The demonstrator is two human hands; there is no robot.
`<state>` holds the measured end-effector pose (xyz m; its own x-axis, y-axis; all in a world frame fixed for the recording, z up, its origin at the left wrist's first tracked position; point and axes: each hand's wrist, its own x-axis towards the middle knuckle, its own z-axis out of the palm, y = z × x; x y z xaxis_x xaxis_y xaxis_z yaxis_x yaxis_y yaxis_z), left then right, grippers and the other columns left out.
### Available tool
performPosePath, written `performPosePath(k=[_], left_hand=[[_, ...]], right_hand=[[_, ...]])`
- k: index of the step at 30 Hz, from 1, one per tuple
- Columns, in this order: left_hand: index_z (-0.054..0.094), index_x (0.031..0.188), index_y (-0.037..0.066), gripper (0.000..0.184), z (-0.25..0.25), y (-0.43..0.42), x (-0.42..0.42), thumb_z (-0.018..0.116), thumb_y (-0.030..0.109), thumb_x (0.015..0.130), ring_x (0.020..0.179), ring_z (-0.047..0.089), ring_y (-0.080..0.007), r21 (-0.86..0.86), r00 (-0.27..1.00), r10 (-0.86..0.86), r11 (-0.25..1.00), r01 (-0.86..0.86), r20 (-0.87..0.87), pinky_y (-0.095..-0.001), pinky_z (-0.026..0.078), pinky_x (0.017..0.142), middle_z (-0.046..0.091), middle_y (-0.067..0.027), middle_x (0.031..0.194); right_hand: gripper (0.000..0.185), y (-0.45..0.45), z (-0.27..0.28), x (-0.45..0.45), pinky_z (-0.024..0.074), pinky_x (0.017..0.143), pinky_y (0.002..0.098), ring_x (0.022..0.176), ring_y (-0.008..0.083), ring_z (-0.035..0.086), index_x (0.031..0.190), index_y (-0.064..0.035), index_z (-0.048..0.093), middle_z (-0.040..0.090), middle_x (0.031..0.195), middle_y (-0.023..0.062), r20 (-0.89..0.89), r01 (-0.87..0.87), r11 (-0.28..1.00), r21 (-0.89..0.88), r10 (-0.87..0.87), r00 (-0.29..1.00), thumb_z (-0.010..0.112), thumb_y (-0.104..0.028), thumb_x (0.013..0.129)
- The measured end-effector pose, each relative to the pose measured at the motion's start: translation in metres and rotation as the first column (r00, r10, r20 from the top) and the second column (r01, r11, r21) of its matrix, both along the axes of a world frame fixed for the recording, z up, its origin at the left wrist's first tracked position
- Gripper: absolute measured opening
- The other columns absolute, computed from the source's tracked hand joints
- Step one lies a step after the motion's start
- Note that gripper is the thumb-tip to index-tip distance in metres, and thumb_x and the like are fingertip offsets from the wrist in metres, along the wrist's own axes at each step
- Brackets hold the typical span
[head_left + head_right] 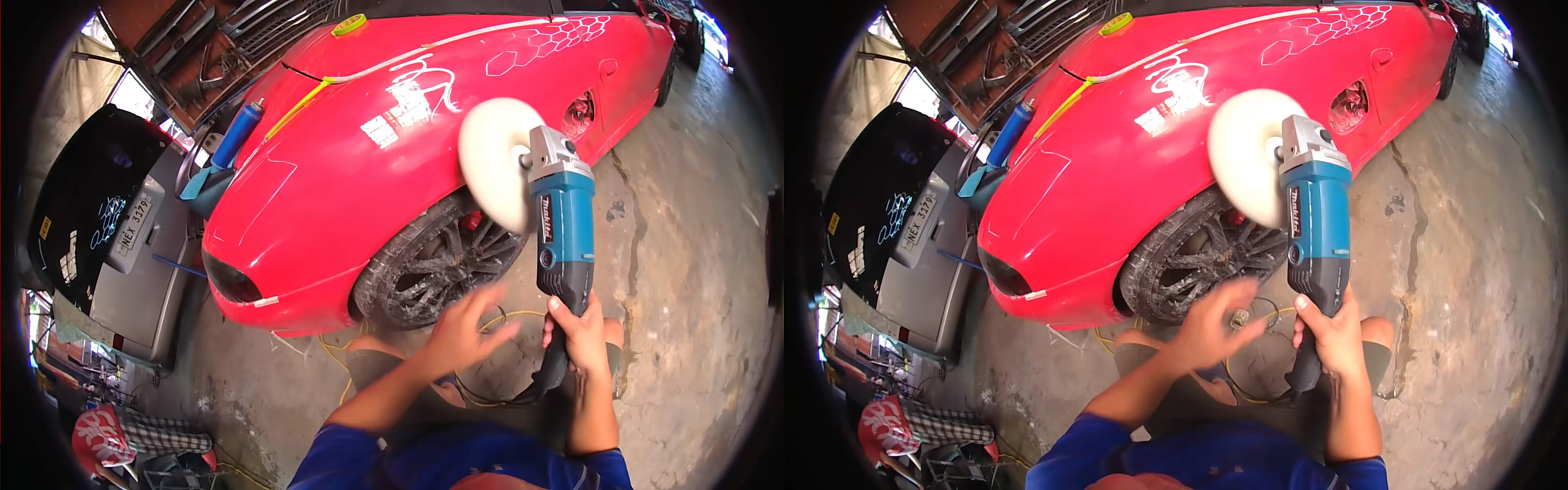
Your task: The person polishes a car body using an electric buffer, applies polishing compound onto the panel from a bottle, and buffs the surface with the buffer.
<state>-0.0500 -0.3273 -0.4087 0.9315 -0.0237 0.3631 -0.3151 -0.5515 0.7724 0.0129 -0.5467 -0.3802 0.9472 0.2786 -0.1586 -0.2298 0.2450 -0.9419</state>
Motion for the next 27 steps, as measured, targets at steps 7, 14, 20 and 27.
performPosePath(k=[7,14,20,27], left_hand=[[0.075,0.113,0.014,0.041,-0.12,0.045,-0.246,0.088,0.041,0.085,0.111,0.065,-0.0347,0.708,0.958,0.23,0.705,-0.041,-0.174,-0.0435,0.049,0.1,0.066,-0.0079,0.12],[0.074,0.115,0.008,0.029,-0.169,0.034,-0.309,0.075,0.032,0.099,0.105,0.071,-0.0257,0.148,0.503,0.25,0.961,-0.233,-0.828,-0.039,0.052,0.097,0.073,-0.0063,0.103],[0.061,0.138,-0.008,0.048,-0.047,0.032,-0.197,0.059,0.034,0.113,0.111,0.073,-0.0228,-0.164,0.788,0.192,0.924,-0.346,-0.585,-0.0377,0.057,0.095,0.072,-0.0149,0.126],[0.049,0.149,-0.006,0.058,0.014,0.005,-0.032,0.068,0.031,0.108,0.121,0.064,-0.0202,-0.642,0.974,0.185,0.733,-0.226,-0.131,-0.0369,0.051,0.106,0.065,-0.014,0.135]], right_hand=[[0.038,-0.003,-0.012,-0.001,0.0538,0.047,0.0332,0.05,0.0185,0.062,0.115,0.0012,0.056,0.062,0.067,0.0095,0.037,-0.155,0.979,0.134,0.151,0.988,0.08,-0.022,0.097],[0.053,0.024,-0.015,-0.041,0.0575,0.054,0.0307,0.063,0.0157,0.066,0.132,0.0014,0.053,0.069,0.099,0.0107,-0.011,-0.255,0.961,0.111,0.258,0.966,0.082,0.003,0.087],[0.083,0.045,-0.035,-0.069,0.0565,0.064,0.0272,0.078,0.0095,0.068,0.158,-0.0009,0.041,0.072,0.116,0.0098,0.157,-0.371,0.927,0.059,0.358,0.92,0.082,0.008,0.086],[0.103,0.039,-0.051,-0.074,0.0541,0.105,0.0363,0.12,0.0222,0.069,0.164,0.0018,0.033,0.069,0.133,0.0163,0.144,-0.287,0.932,-0.221,0.322,0.936,0.092,-0.004,0.08]])
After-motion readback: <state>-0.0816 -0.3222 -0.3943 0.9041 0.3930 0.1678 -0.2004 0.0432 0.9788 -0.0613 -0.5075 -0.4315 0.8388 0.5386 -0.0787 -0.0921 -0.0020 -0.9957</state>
